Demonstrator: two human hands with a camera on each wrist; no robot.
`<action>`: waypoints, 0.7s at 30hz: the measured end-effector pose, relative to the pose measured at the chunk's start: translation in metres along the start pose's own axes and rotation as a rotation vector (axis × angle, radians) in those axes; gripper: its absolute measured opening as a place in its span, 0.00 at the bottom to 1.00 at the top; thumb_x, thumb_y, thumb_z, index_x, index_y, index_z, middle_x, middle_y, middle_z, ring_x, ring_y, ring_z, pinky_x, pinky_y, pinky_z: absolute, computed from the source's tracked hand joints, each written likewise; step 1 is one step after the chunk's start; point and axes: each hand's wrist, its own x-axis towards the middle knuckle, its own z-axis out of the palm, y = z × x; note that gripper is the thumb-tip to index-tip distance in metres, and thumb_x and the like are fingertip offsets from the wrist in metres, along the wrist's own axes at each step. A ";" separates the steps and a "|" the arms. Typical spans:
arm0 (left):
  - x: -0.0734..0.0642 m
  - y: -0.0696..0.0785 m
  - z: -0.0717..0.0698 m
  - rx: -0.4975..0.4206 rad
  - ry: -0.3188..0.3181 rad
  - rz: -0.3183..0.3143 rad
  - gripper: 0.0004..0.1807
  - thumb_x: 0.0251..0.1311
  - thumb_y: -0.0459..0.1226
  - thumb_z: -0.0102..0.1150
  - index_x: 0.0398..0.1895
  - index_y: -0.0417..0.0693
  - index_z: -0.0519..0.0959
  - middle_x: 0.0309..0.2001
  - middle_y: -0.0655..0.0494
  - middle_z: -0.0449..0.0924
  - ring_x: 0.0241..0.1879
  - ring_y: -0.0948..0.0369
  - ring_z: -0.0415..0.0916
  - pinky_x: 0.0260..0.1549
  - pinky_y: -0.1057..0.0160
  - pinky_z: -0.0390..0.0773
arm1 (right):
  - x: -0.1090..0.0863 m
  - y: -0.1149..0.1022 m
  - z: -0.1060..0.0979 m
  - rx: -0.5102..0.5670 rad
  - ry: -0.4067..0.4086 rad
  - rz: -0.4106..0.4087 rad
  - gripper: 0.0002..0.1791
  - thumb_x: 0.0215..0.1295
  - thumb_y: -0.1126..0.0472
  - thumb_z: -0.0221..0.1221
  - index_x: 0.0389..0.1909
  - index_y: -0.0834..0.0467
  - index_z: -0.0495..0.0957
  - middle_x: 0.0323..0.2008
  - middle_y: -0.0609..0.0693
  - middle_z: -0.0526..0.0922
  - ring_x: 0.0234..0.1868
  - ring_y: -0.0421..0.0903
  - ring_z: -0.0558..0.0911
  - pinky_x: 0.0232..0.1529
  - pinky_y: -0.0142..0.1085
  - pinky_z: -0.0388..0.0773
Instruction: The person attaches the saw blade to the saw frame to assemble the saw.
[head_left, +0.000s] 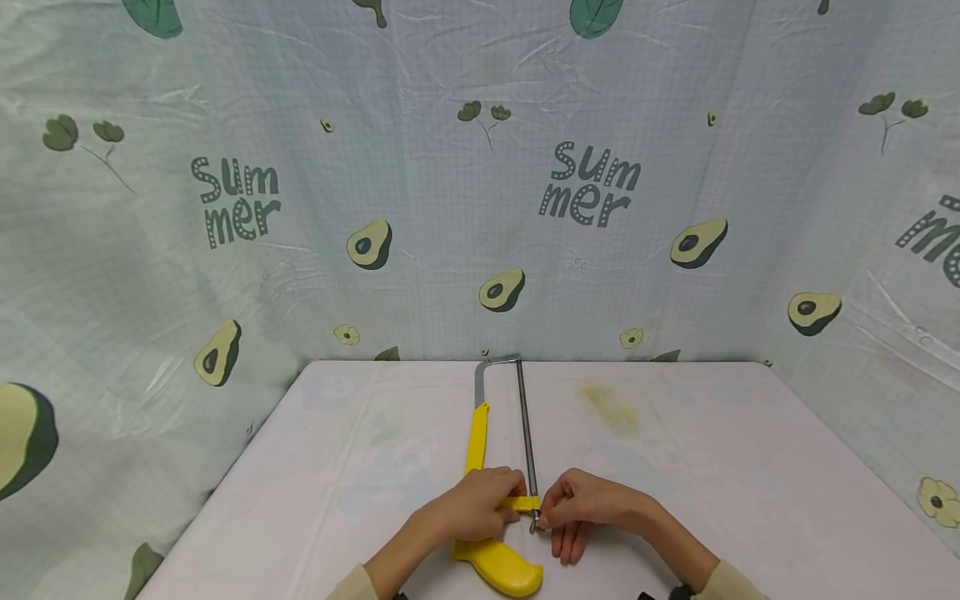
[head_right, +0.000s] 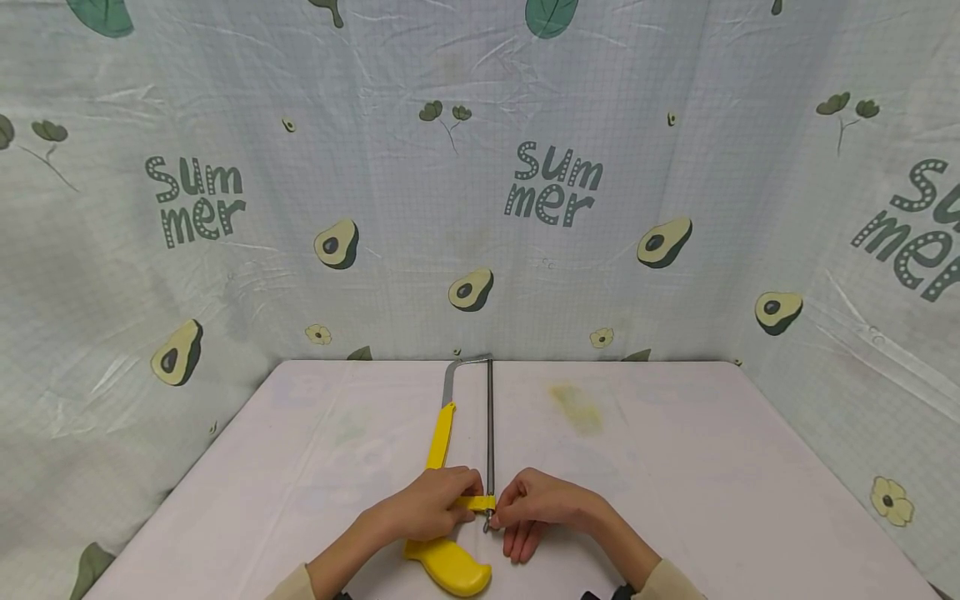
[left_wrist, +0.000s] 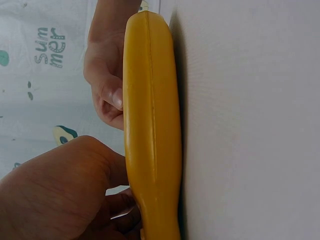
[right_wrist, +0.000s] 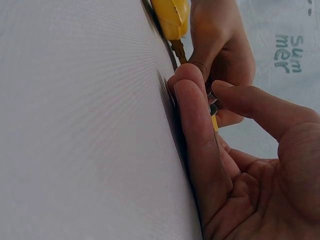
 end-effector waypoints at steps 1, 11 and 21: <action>0.000 0.000 0.000 -0.002 -0.001 -0.002 0.06 0.68 0.39 0.64 0.44 0.56 0.77 0.36 0.68 0.75 0.34 0.70 0.69 0.43 0.71 0.74 | 0.000 0.000 0.000 0.002 -0.001 0.001 0.14 0.71 0.58 0.61 0.43 0.67 0.83 0.24 0.49 0.88 0.22 0.37 0.87 0.26 0.30 0.83; 0.002 -0.001 0.000 0.000 -0.004 0.006 0.06 0.68 0.39 0.65 0.44 0.56 0.77 0.36 0.68 0.74 0.34 0.70 0.69 0.42 0.71 0.74 | 0.000 -0.002 0.000 0.006 0.004 0.002 0.14 0.71 0.58 0.62 0.43 0.67 0.83 0.24 0.48 0.88 0.22 0.37 0.87 0.26 0.30 0.83; 0.001 0.000 -0.002 0.015 -0.006 0.010 0.06 0.68 0.39 0.65 0.44 0.56 0.77 0.36 0.68 0.75 0.34 0.70 0.69 0.44 0.70 0.75 | 0.000 -0.002 -0.001 0.002 -0.001 -0.004 0.14 0.71 0.58 0.61 0.43 0.67 0.83 0.24 0.49 0.88 0.22 0.37 0.87 0.26 0.30 0.83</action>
